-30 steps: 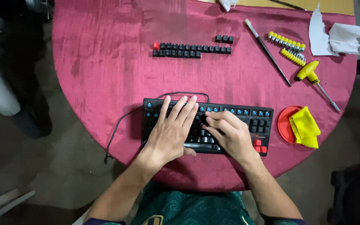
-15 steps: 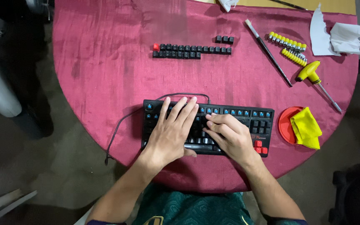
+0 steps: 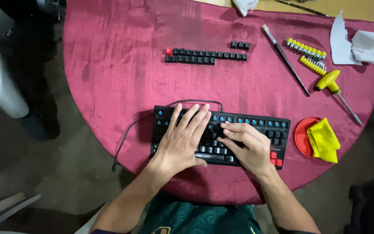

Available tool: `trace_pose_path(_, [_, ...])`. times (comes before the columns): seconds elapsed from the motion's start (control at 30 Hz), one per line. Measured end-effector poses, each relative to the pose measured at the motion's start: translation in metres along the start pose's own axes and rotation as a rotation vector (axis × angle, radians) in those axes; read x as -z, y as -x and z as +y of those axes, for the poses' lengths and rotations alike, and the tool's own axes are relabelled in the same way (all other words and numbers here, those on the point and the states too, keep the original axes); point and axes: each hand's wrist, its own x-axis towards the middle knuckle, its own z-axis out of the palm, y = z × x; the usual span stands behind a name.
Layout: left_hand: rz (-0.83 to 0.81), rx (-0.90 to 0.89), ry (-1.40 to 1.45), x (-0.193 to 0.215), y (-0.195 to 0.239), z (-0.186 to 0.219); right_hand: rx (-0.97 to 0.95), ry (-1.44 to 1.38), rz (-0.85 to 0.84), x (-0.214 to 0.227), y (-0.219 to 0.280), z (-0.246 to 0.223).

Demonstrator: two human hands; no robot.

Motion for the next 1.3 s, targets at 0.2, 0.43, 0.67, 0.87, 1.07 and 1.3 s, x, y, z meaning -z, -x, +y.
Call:
trace_pose_path(0.2, [0.013,-0.011,0.016,0.0,-0.001,0.0,-0.004,-0.02,-0.045,-0.002,0.004,0.009])
trace_pose_path(0.43, [0.008,-0.008,0.009,0.002,-0.001,0.001,0.012,-0.013,-0.066,0.002,-0.002,0.011])
trace_pose_path(0.67, [0.005,-0.02,0.04,-0.004,0.001,-0.003,0.032,-0.233,0.091,0.056,-0.03,-0.036])
trace_pose_path(0.87, [0.318,-0.162,0.416,0.025,0.002,0.017,-0.169,-0.384,0.024,0.039,0.003,-0.012])
trace_pose_path(1.07, [0.489,-0.269,0.482,0.025,0.001,0.04,-0.383,-0.712,0.06,0.024,0.032,-0.004])
trace_pose_path(1.3, [0.377,-0.307,0.601,0.011,-0.011,0.049,-0.576,-0.891,0.062,0.032,0.057,0.004])
